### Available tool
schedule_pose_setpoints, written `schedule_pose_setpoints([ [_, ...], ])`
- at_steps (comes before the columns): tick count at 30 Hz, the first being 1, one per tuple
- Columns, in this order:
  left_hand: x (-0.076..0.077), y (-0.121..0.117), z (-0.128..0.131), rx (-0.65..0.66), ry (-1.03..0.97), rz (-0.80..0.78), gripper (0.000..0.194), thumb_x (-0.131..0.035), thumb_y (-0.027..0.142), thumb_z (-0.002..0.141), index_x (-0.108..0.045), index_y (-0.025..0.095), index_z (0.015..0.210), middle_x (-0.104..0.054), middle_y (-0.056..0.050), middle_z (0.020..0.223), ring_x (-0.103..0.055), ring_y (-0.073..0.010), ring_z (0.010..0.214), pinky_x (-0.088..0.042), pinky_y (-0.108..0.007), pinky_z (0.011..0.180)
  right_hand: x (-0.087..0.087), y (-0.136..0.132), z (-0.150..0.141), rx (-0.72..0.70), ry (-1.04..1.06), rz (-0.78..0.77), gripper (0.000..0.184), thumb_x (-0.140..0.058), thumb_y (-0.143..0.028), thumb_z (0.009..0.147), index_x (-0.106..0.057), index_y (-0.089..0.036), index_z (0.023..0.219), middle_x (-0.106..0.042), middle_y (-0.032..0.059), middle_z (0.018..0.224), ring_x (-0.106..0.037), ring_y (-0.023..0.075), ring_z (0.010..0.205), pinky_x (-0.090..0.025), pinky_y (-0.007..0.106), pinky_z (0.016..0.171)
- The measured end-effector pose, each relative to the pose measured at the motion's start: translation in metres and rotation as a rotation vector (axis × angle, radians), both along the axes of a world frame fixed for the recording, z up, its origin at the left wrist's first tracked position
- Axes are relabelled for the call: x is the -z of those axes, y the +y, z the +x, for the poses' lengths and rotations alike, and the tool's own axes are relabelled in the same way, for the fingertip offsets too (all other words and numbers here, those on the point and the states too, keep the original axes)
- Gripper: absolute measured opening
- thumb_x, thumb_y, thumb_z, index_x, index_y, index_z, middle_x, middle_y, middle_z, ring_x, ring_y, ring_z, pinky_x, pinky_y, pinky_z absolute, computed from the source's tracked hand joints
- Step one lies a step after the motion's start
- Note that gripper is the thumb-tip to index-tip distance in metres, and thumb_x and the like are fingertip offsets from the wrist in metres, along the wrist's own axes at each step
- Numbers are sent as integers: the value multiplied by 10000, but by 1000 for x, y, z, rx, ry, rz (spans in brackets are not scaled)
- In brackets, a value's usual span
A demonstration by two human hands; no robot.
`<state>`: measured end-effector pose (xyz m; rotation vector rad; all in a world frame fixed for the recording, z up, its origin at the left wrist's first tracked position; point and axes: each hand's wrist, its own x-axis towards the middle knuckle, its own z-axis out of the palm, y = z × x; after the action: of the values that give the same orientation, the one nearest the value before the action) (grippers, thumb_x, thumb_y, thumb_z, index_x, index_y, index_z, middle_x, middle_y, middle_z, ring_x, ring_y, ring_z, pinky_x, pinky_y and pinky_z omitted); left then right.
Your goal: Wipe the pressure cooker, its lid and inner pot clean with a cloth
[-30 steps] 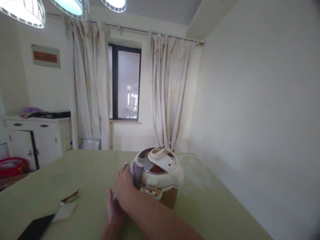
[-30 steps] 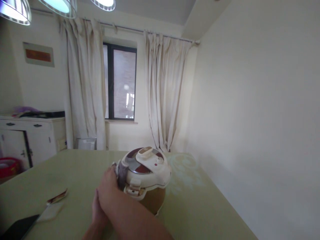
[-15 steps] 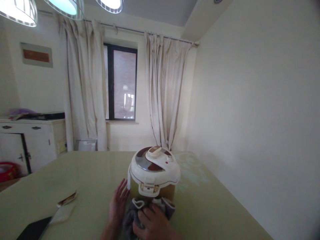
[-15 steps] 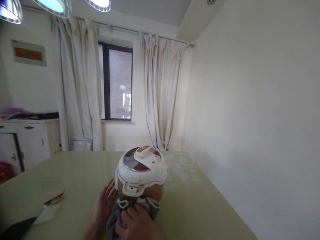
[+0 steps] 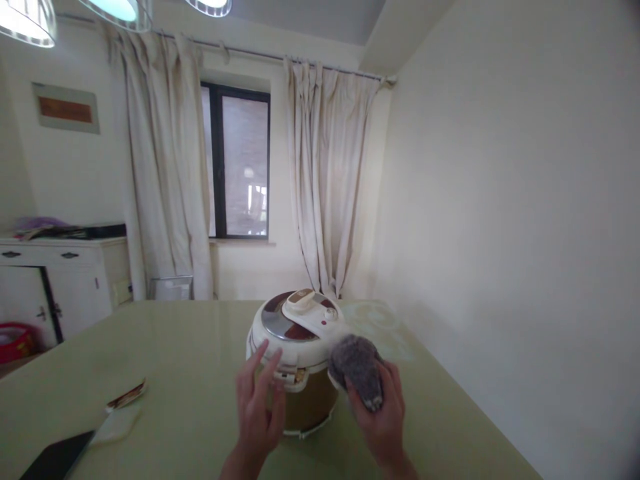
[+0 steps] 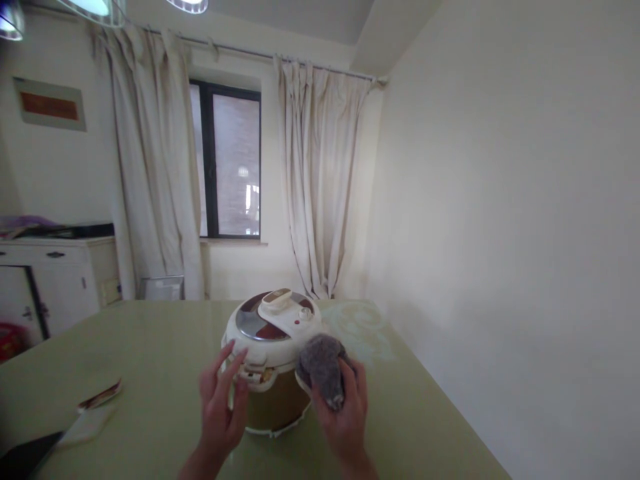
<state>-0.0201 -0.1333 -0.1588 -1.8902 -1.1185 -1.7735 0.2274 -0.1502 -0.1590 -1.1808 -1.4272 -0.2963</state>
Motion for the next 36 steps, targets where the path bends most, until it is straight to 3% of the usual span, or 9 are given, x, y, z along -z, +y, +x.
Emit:
schedule_pose_setpoints([
  [3,-21,3,15,-30,173,6,542,-601,185,941,-568,266,1476,-560,-151,1532,-544,-336,1361,-435,-519,1115,-49,8,-10,-70,-132,-71,432,-682,-432,921,-601,-223,1291,-568,172,1318,-576,337,1217,-521,517,1015],
  [5,-27,8,20,-73,194,38,543,-635,171,915,-589,252,1450,-624,-158,1459,-591,-333,1291,-456,-510,1087,-77,13,-17,-95,-261,-109,458,-717,-438,890,-621,-239,1291,-524,163,1422,-511,348,1311,-445,542,1103],
  [10,-21,15,18,-74,254,147,557,-685,158,858,-630,254,1403,-716,-142,1291,-649,-315,1184,-489,-486,1053,-135,32,-42,-99,-523,-311,512,-736,-572,864,-653,-301,1292,-601,113,1349,-560,323,1220,-438,490,1041],
  [14,-17,16,12,-70,293,212,492,-744,160,814,-691,253,1294,-732,-120,1154,-673,-294,1110,-522,-466,1027,-168,59,-64,-34,-619,-408,477,-702,-606,875,-695,-275,1219,-644,116,1218,-591,323,1154,-443,485,998],
  [19,-14,15,11,-94,281,248,317,-748,142,827,-716,243,1126,-694,-113,1116,-669,-280,1079,-540,-454,987,-176,90,-50,-86,-557,-509,458,-676,-571,878,-699,-275,1226,-687,91,1152,-674,253,987,-495,369,852],
  [23,-13,15,14,-106,278,251,302,-715,129,847,-709,239,1128,-691,-109,1094,-672,-269,1061,-541,-425,927,-179,114,-24,-16,-460,-629,372,-671,-504,884,-754,-239,1133,-754,109,1081,-708,261,939,-484,335,778],
  [27,-10,17,19,-128,211,286,299,-717,136,832,-704,254,1107,-699,-94,1058,-678,-267,1027,-541,-421,900,-181,125,-17,-213,-474,-636,362,-724,-473,849,-771,-224,1108,-767,87,1071,-709,253,975,-492,324,825],
  [32,-9,21,24,-110,163,325,329,-713,132,800,-718,253,1106,-705,-92,1016,-677,-264,981,-547,-417,876,-171,125,-7,-411,-466,-531,679,-826,-475,743,-688,-181,1339,-708,119,1271,-665,261,1126,-485,359,994],
  [36,-13,18,27,-122,129,309,309,-697,134,807,-719,282,1077,-710,-89,1006,-679,-259,954,-566,-423,849,-173,144,1,-419,-333,-696,456,-757,-379,806,-752,-171,1212,-767,75,1116,-698,224,1000,-516,320,890],
])
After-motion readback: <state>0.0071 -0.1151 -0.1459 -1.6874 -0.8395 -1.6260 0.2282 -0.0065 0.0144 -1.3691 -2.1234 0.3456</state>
